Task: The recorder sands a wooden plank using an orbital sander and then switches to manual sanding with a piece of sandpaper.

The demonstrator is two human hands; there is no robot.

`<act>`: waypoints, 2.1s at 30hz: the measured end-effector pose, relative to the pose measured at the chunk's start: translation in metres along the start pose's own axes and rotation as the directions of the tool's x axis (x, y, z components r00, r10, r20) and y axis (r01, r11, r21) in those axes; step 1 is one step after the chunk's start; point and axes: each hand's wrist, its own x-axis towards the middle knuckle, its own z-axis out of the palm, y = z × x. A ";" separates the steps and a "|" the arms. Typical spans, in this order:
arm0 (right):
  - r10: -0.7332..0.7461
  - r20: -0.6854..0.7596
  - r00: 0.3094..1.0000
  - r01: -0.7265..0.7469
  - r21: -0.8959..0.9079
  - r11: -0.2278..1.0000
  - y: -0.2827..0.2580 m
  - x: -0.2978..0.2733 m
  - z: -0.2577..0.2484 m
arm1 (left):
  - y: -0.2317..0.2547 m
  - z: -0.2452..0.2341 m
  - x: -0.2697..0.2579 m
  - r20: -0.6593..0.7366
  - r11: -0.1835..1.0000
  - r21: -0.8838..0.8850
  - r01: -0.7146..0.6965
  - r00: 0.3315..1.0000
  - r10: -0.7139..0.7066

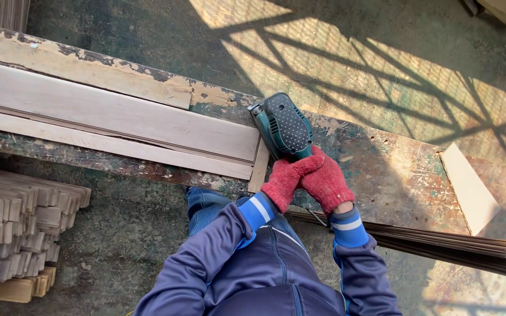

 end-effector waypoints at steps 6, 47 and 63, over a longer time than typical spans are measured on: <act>0.143 -0.070 0.987 -0.143 0.016 0.990 0.021 -0.042 -0.036 | -0.009 0.041 -0.030 0.189 0.997 0.059 -0.054 0.981 0.042; -0.425 -0.701 0.573 0.269 -0.329 0.905 0.158 -0.063 -0.007 | -0.065 -0.184 -0.006 0.175 0.747 -0.664 0.034 0.978 0.111; -0.271 -0.412 0.870 -0.106 -0.694 0.712 0.128 0.071 0.172 | -0.029 -0.474 -0.080 -0.090 0.553 -0.772 -0.315 0.914 0.395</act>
